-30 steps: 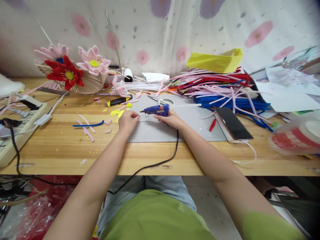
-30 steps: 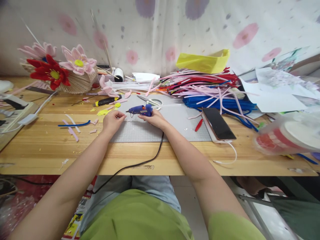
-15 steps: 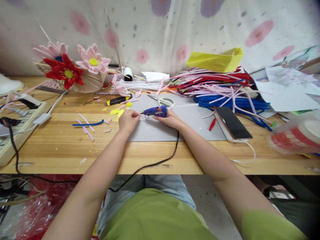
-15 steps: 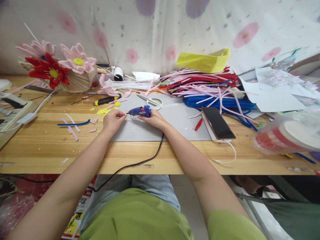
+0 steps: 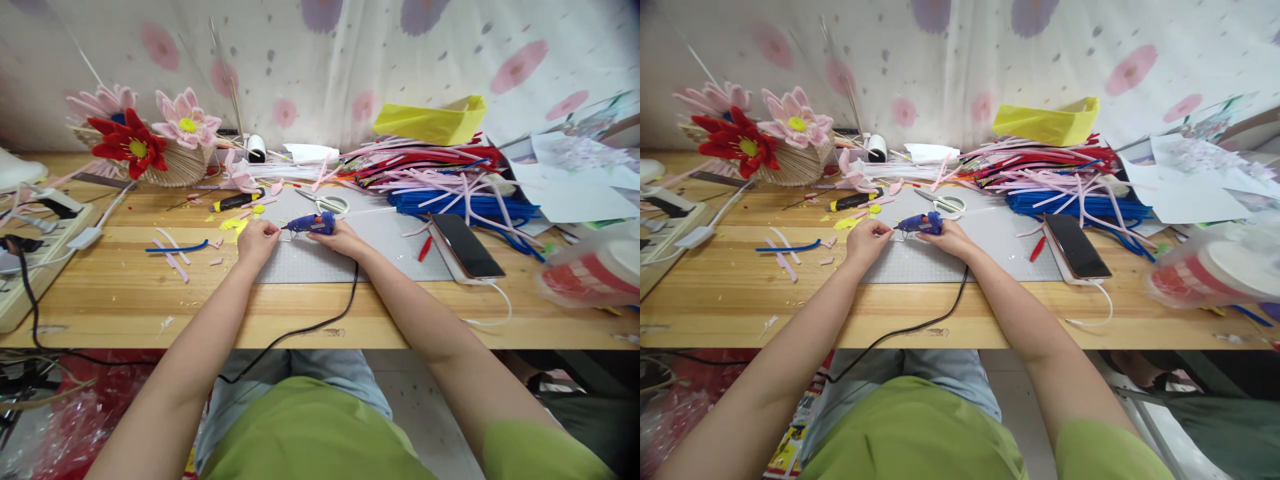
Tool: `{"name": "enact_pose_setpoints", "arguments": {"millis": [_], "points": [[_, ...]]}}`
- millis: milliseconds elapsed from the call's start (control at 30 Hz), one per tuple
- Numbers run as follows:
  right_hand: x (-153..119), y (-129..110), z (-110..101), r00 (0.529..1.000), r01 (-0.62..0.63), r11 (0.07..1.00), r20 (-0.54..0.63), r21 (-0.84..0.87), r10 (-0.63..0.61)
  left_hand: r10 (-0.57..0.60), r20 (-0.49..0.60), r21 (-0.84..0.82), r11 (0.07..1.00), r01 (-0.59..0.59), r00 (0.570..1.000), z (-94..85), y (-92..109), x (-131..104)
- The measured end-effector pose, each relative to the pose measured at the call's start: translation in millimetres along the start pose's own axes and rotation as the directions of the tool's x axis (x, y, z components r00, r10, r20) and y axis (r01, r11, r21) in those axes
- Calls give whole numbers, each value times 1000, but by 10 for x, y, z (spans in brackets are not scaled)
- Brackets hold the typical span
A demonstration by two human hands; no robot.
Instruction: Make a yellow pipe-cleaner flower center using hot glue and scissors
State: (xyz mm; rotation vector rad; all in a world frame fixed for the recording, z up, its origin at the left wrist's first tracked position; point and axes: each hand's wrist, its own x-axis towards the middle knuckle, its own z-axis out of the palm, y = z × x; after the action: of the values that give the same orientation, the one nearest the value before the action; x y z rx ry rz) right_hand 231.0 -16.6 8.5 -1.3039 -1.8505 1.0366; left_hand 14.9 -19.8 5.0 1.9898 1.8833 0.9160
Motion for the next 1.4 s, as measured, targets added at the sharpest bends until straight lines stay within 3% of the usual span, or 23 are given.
{"name": "enact_pose_setpoints", "arguments": {"millis": [400,667,833,967,1067,1133,1267,1400], "points": [[-10,-18,-27,999,-17,1000,-27,-16,17,22,-35,1,1000,-22,999,-10,6,-6],[0,47,-76,997,-39,999,-73,-21,38,75,-85,-209,974,-92,994,28,-50,13],[-12,40,-268,965,-134,989,-219,56,143,1,-139,-402,914,-57,990,34,-101,47],[2,177,-559,870,-158,975,-444,159,213,-72,-184,-482,876,-27,980,15,-168,97],[32,409,-737,772,-235,967,-586,94,245,-150,-243,-548,837,-7,958,-19,-231,152],[53,554,-796,740,-312,950,-631,-15,233,-212,-288,-599,801,-3,934,-55,-283,200],[59,634,-798,761,-419,884,-612,-209,216,-355,-364,-675,737,18,861,-158,-402,302],[-27,449,-862,810,-437,806,-564,-398,161,-463,-416,-727,686,19,782,-259,-496,367]]}}
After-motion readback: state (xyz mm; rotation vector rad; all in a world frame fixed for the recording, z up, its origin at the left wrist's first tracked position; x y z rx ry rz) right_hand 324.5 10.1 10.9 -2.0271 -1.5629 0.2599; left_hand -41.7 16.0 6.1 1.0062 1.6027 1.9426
